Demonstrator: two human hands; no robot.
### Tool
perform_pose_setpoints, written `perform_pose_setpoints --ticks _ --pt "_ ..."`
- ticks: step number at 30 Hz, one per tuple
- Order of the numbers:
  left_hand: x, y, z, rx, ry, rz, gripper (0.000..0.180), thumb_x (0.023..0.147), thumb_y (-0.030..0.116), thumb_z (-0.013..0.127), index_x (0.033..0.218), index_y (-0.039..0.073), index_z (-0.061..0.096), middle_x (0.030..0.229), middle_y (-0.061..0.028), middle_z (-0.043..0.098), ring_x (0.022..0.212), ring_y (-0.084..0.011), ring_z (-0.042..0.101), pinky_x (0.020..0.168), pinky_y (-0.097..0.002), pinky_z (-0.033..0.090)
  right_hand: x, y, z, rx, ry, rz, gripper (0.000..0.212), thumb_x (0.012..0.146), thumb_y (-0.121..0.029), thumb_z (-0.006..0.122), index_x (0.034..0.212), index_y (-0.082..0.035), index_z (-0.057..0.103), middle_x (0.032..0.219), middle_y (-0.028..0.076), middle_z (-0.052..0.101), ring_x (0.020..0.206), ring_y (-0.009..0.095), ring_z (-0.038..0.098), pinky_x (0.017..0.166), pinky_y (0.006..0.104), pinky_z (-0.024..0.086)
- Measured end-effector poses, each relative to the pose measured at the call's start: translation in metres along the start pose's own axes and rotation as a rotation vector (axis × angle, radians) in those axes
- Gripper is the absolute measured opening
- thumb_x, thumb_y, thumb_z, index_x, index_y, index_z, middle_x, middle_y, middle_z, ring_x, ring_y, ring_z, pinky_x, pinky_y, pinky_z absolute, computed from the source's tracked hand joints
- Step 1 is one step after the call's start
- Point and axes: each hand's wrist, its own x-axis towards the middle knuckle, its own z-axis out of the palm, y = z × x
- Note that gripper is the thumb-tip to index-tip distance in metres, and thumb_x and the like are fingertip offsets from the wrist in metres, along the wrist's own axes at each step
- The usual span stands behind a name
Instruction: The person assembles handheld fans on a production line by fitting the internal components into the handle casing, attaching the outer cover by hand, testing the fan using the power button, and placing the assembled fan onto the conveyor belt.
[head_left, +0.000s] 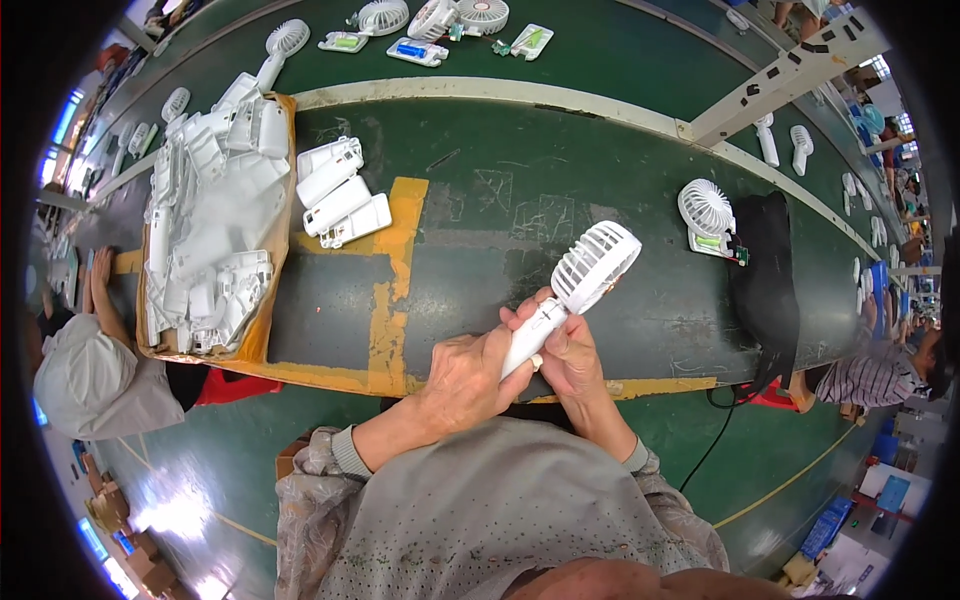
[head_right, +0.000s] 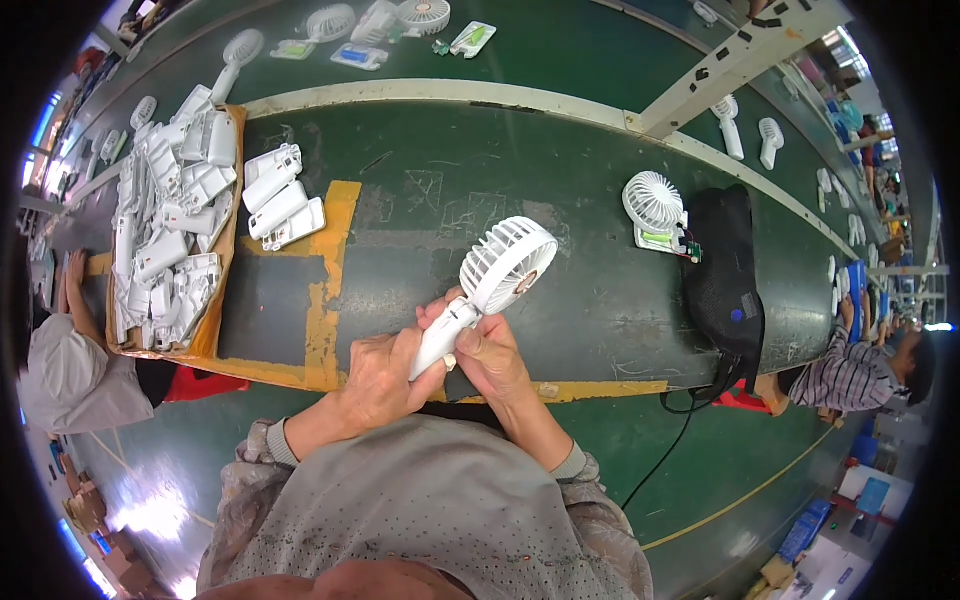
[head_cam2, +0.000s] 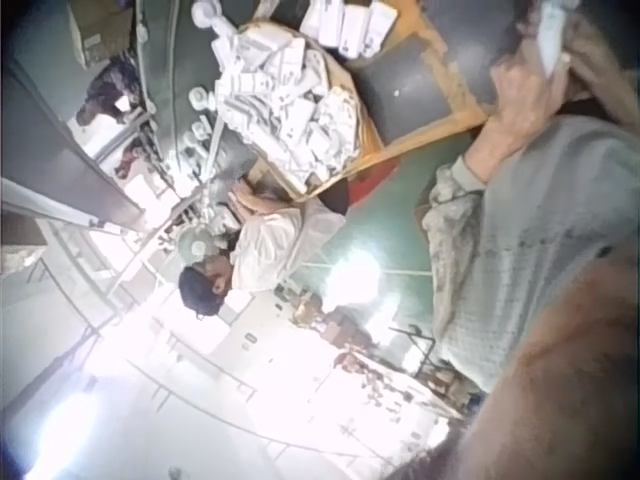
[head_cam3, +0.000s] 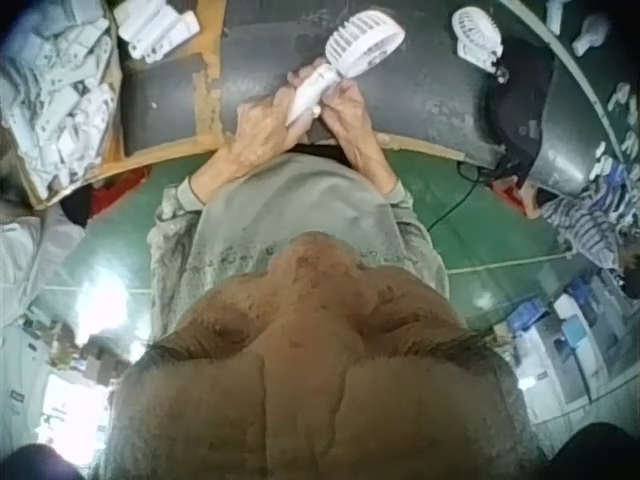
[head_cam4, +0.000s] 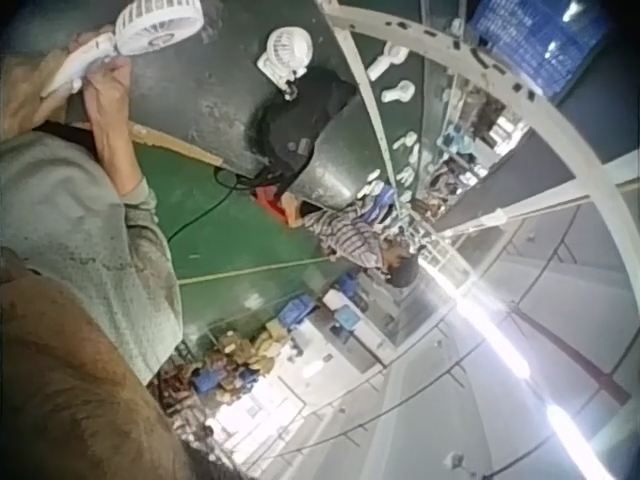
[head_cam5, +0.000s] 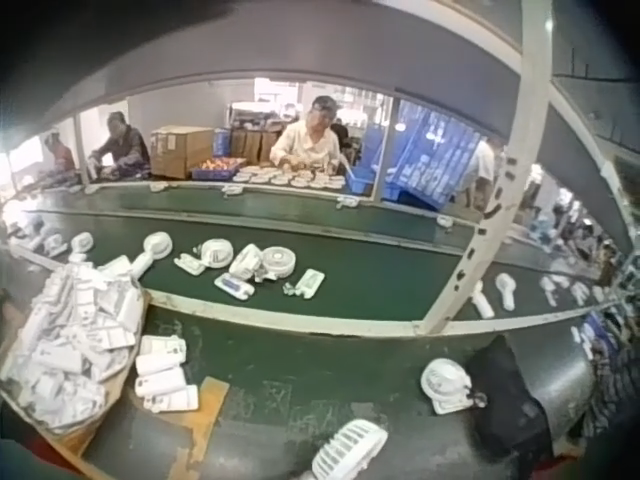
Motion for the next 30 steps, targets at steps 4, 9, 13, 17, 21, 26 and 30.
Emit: perform_pose_setpoints --ticks 4,9,13,17,21,26,30 --pt "0.004 -0.003 0.003 0.041 0.037 -0.014 0.035 0.074 0.018 0.07 0.097 -0.003 0.052 0.064 -0.0144 0.059 0.051 -0.0299 0.059 0.05 -0.0381 0.047 0.002 0.0 -0.002 0.037 0.07 0.043 0.056 0.078 -0.025 0.072 0.122 -0.004 0.044 0.114 0.009 0.057 0.113 0.024 0.052 0.108 0.0419 0.03" --pt "0.014 -0.008 0.0 0.136 0.169 0.052 0.041 0.071 0.014 0.072 0.102 -0.005 0.053 0.07 -0.0139 0.058 0.058 -0.028 0.059 0.052 -0.036 0.049 0.009 0.0 0.001 0.068 0.023 0.069 0.068 0.081 -0.024 0.068 0.136 -0.004 0.034 0.137 0.016 0.041 0.13 0.03 0.035 0.109 0.0429 0.028" --pt "0.014 -0.011 0.002 0.122 0.192 0.066 0.043 0.069 0.012 0.073 0.104 -0.004 0.054 0.073 -0.013 0.058 0.062 -0.0267 0.059 0.054 -0.0353 0.049 0.01 -0.001 0.0 0.073 0.034 0.073 0.068 0.081 -0.024 0.068 0.136 -0.004 0.033 0.137 0.016 0.041 0.13 0.029 0.036 0.109 0.0433 0.028" --pt "0.015 -0.017 0.005 0.131 0.246 0.111 0.044 0.068 0.011 0.074 0.103 -0.004 0.053 0.074 -0.0128 0.058 0.062 -0.0266 0.059 0.054 -0.035 0.049 0.012 -0.002 0.003 0.072 0.031 0.09 0.069 0.081 -0.022 0.068 0.138 -0.006 0.032 0.138 0.016 0.04 0.13 0.029 0.036 0.109 0.0435 0.028" --pt "0.013 -0.024 0.01 0.147 0.233 0.108 0.043 0.069 0.012 0.074 0.103 -0.003 0.053 0.076 -0.013 0.058 0.063 -0.0268 0.059 0.054 -0.0353 0.049 0.014 -0.001 0.004 0.063 0.029 0.109 0.071 0.08 -0.022 0.068 0.138 -0.006 0.032 0.139 0.015 0.039 0.131 0.031 0.034 0.109 0.0444 0.028" --pt "0.011 -0.028 0.018 0.132 0.266 0.116 0.043 0.07 0.012 0.073 0.106 -0.002 0.052 0.078 -0.0135 0.058 0.063 -0.0278 0.059 0.053 -0.0361 0.048 0.014 -0.001 0.002 0.056 0.052 0.102 0.067 0.081 -0.021 0.068 0.137 -0.005 0.034 0.133 0.014 0.046 0.129 0.031 0.037 0.109 0.0444 0.029" --pt "0.007 -0.024 0.02 0.056 0.175 0.083 0.044 0.07 0.008 0.07 0.107 -0.005 0.05 0.081 -0.0179 0.058 0.066 -0.0321 0.06 0.056 -0.0389 0.049 0.01 0.002 -0.008 0.036 0.034 0.067 0.057 0.08 -0.02 0.07 0.128 -0.005 0.042 0.115 0.008 0.057 0.124 0.03 0.043 0.107 0.0432 0.032"
